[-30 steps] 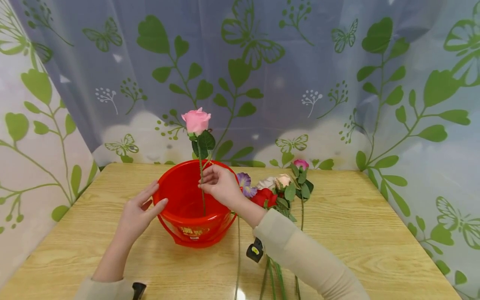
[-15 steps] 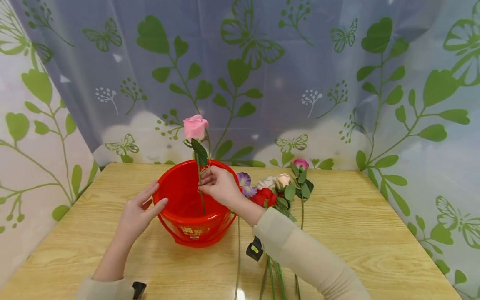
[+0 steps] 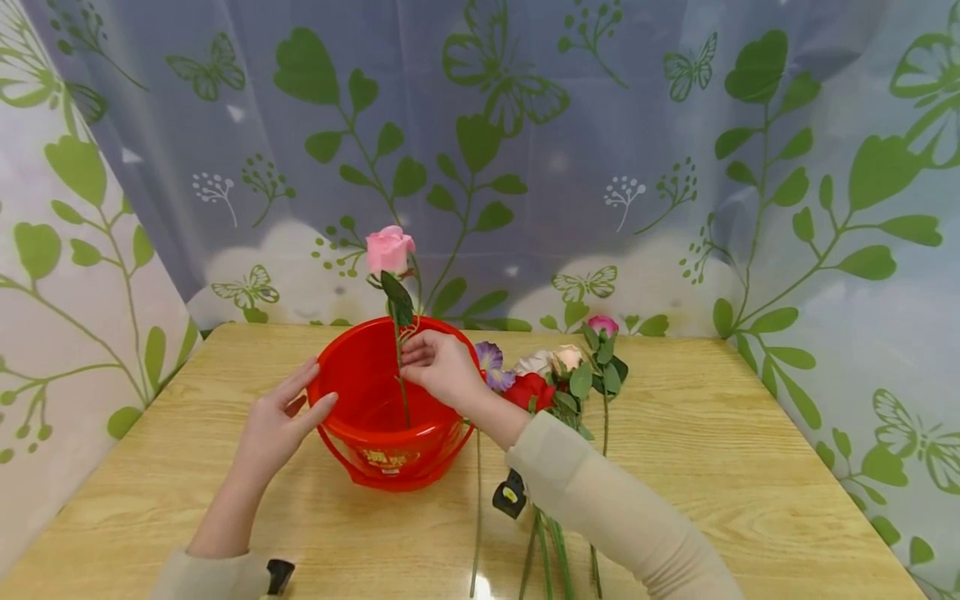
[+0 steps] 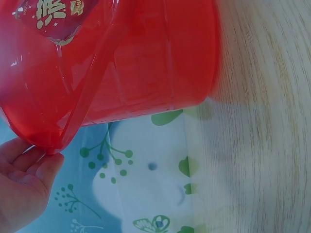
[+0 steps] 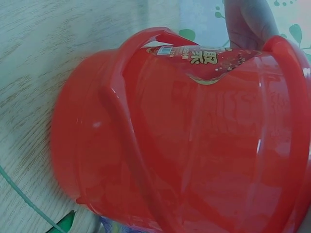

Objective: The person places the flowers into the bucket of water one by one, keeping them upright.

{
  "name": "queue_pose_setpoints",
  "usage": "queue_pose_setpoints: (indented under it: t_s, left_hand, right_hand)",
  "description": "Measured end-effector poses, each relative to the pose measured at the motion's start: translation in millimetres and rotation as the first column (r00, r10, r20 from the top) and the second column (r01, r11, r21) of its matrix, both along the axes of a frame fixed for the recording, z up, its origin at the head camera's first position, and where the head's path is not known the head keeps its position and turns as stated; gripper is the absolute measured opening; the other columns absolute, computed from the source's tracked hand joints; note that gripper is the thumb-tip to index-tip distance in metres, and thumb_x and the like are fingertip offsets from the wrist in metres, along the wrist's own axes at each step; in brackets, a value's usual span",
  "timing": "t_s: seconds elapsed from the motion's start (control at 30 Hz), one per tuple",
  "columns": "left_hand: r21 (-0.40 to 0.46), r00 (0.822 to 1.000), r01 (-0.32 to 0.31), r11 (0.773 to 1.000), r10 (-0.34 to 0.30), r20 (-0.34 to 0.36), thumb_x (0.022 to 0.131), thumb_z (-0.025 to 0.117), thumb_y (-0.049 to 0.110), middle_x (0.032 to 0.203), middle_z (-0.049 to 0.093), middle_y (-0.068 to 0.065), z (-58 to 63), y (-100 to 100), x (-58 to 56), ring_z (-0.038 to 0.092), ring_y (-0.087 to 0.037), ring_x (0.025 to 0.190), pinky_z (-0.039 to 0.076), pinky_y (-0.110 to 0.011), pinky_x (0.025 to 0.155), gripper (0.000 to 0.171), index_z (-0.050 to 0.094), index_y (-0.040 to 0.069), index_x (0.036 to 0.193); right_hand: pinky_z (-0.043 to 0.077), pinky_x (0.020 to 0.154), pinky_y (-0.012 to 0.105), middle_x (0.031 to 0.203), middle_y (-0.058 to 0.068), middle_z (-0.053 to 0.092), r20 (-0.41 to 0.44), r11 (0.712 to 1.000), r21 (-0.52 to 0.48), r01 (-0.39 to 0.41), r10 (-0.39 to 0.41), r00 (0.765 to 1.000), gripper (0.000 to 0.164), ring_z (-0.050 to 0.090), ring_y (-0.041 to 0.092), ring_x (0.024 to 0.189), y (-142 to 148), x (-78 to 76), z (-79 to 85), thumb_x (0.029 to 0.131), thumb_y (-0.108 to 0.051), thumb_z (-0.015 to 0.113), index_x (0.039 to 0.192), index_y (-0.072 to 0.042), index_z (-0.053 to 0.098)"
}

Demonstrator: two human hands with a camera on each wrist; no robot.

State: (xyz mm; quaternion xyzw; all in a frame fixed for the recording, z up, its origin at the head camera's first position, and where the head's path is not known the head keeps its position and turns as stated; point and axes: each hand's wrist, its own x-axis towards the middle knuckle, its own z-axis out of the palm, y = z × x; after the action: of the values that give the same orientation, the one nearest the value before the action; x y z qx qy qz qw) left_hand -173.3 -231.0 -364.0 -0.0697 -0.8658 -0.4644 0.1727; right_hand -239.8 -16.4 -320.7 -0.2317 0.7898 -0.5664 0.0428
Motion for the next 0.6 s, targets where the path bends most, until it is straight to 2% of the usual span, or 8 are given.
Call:
queue_pose_setpoints:
  t_s: [0.3,0.47,0.6]
  left_hand:
    - [-0.002,1.000,0.002,1.000,-0.002,-0.012,0.082,0.064,0.022,0.132,0.041,-0.017,0.2,-0.1,-1.0,0.037,-0.032,0.120,0.042,-0.040,0.085,0.055,0.045,-0.005,0.126]
    - [-0.001,1.000,0.007,1.000,-0.007,-0.003,0.082,0.064,0.023,0.132,0.040,-0.017,0.3,0.0,-0.9,0.037,-0.032,0.120,0.042,-0.040,0.085,0.056,0.044,-0.005,0.127]
    - [0.008,1.000,0.009,1.000,-0.009,0.005,0.082,0.064,0.023,0.133,0.040,-0.016,0.3,-0.2,-0.5,0.036,-0.030,0.121,0.041,-0.040,0.086,0.056,0.044,-0.004,0.128]
  right_hand:
    - [0.051,0.070,0.023,0.091,0.011,0.064,0.010,1.000,-0.019,-0.010,0.010,1.000,0.021,0.060,0.019,0.082,1.4,0.8,1.5,0.078,0.002,0.063,0.099,0.004,0.059]
    - [0.051,0.070,0.023,0.091,0.011,0.064,-0.002,0.999,-0.035,0.002,-0.002,1.000,0.019,0.061,0.019,0.082,3.8,1.2,2.3,0.078,0.001,0.064,0.096,0.002,0.060]
    - [0.051,0.073,0.024,0.096,0.013,0.063,0.025,0.999,-0.044,-0.007,0.008,1.000,0.021,0.060,0.020,0.086,9.3,2.6,5.8,0.079,-0.001,0.064,0.099,0.001,0.060]
